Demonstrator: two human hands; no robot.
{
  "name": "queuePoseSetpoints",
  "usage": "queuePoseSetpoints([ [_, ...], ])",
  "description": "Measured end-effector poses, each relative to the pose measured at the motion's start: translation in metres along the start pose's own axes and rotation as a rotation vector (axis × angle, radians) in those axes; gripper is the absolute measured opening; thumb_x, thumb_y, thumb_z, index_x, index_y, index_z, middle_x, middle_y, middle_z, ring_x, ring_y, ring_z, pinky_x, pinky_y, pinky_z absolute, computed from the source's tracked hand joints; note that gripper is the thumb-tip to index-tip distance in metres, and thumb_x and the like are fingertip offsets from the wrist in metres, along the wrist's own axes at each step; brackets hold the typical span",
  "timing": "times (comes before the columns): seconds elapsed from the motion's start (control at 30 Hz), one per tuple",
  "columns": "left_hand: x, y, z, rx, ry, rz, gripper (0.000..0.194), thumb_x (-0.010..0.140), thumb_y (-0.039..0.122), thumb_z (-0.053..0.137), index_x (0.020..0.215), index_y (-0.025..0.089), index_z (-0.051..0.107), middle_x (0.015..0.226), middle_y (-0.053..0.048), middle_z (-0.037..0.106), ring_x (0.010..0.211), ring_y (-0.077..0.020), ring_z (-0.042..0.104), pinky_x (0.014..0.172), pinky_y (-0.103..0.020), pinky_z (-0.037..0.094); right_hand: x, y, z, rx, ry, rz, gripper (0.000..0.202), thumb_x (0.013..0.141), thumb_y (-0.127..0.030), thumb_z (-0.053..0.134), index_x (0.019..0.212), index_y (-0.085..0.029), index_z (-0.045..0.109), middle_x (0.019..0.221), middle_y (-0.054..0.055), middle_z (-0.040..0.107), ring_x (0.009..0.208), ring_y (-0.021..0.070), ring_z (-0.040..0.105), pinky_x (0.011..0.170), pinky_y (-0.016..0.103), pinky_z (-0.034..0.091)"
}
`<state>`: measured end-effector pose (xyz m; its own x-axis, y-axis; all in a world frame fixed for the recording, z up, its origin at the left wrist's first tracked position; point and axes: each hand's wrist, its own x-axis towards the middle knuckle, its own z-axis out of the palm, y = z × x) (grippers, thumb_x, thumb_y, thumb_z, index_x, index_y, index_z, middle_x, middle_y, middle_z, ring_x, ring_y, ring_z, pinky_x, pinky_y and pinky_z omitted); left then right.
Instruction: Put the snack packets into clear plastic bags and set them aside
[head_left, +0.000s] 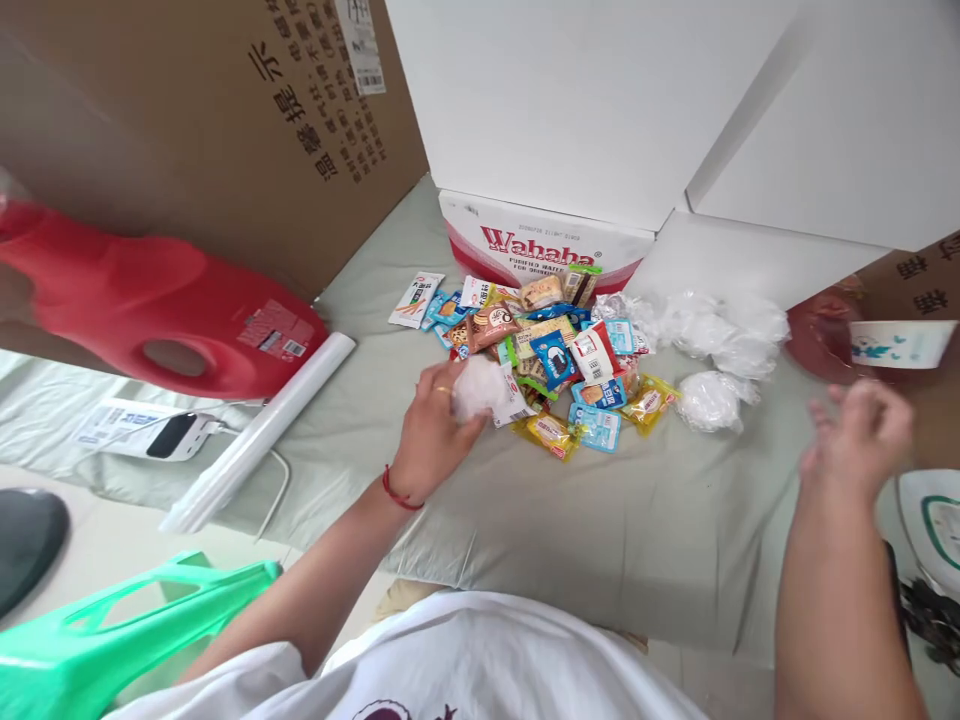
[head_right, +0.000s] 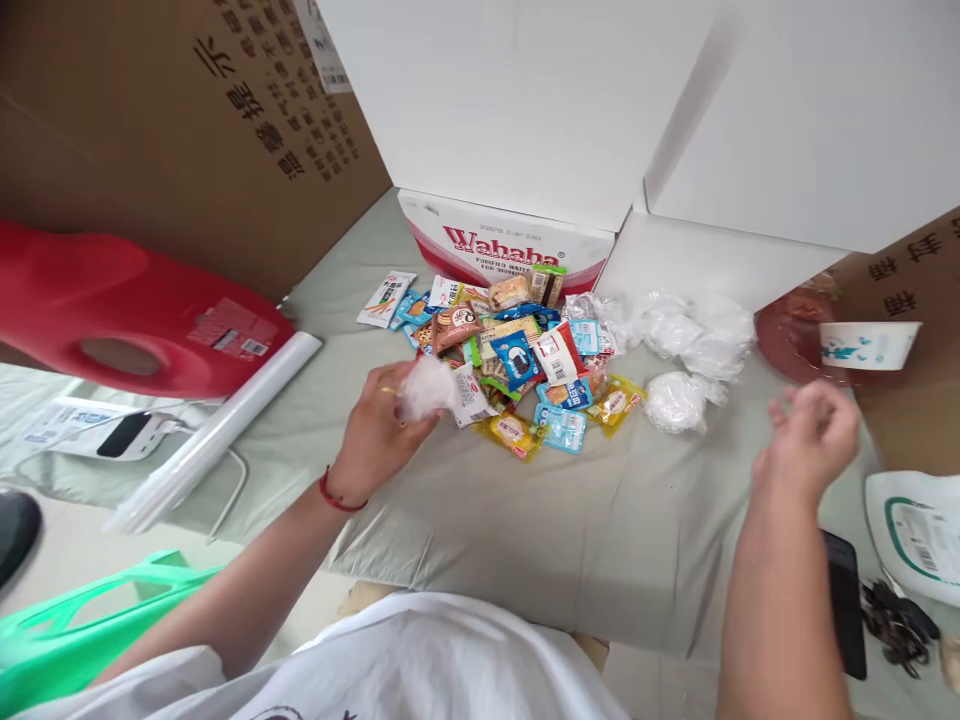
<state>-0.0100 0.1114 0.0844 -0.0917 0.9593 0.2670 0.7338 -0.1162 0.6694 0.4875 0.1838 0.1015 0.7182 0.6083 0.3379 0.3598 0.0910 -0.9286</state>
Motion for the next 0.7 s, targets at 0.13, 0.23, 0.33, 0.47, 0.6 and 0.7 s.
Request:
queuePoseSetpoints([
  [0.13,0.035,-0.009,-0.004,-0.147,-0.096,0.015,0.104,0.07,0.038,0.086,0.157,0.024,0.032,0.162,-0.018,0.03,0.137,-0.0361,0.049,0.103,-0.049,0.054,-0.13,0.029,-0.05,-0.055,0.047,0.169,0.048,0.075,-0.051,0.08,0.107,-0.016,0.073,0.082,0.001,0.066,0.069,0.0159,0.065,0.086,0.045,0.058],
  [0.23,0.048,-0.018,0.003,-0.33,-0.067,-0.093,0.1,0.068,0.038,0.088,0.154,0.024,0.038,0.161,-0.018,0.03,0.114,-0.0289,0.061,0.088,-0.042,0.06,-0.189,0.043,-0.1,-0.039,0.089,0.347,0.045,0.07,-0.046,0.085,0.101,-0.016,0.074,0.089,0.003,0.069,0.066,0.0119,0.061,0.073,0.033,0.057],
  [0.33,0.054,-0.023,0.016,-0.485,0.011,-0.24,0.078,0.07,0.04,0.086,0.138,0.019,0.054,0.142,-0.015,0.051,0.101,-0.0226,0.063,0.083,-0.036,0.059,-0.215,0.048,-0.138,-0.008,0.115,0.436,0.039,0.067,-0.042,0.088,0.092,-0.016,0.072,0.087,0.003,0.069,0.063,0.0106,0.058,0.061,0.028,0.054],
  [0.47,0.062,-0.021,0.025,-0.783,0.112,-0.416,0.036,0.073,0.039,0.079,0.097,0.018,0.063,0.091,-0.002,0.064,0.078,-0.0147,0.059,0.072,-0.029,0.056,-0.216,0.042,-0.155,0.013,0.129,0.425,0.039,0.062,-0.04,0.09,0.087,-0.017,0.071,0.088,0.004,0.07,0.063,0.012,0.058,0.057,0.028,0.053],
  [0.6,0.063,-0.016,0.012,-0.937,0.192,-0.483,0.033,0.062,0.032,0.082,0.08,0.019,0.058,0.074,0.004,0.057,0.067,-0.0102,0.055,0.063,-0.023,0.051,-0.193,0.037,-0.143,0.02,0.09,0.34,0.043,0.065,-0.045,0.087,0.093,-0.016,0.072,0.086,0.004,0.069,0.065,0.0128,0.059,0.06,0.029,0.054],
  [0.7,0.049,-0.014,-0.005,-0.927,0.197,-0.445,0.034,0.059,0.029,0.085,0.079,0.018,0.06,0.074,0.004,0.059,0.064,-0.0088,0.054,0.061,-0.021,0.048,-0.156,0.042,-0.119,0.128,-0.016,0.389,0.048,0.062,-0.04,0.088,0.1,-0.015,0.07,0.085,0.003,0.069,0.072,0.0134,0.061,0.068,0.029,0.054],
])
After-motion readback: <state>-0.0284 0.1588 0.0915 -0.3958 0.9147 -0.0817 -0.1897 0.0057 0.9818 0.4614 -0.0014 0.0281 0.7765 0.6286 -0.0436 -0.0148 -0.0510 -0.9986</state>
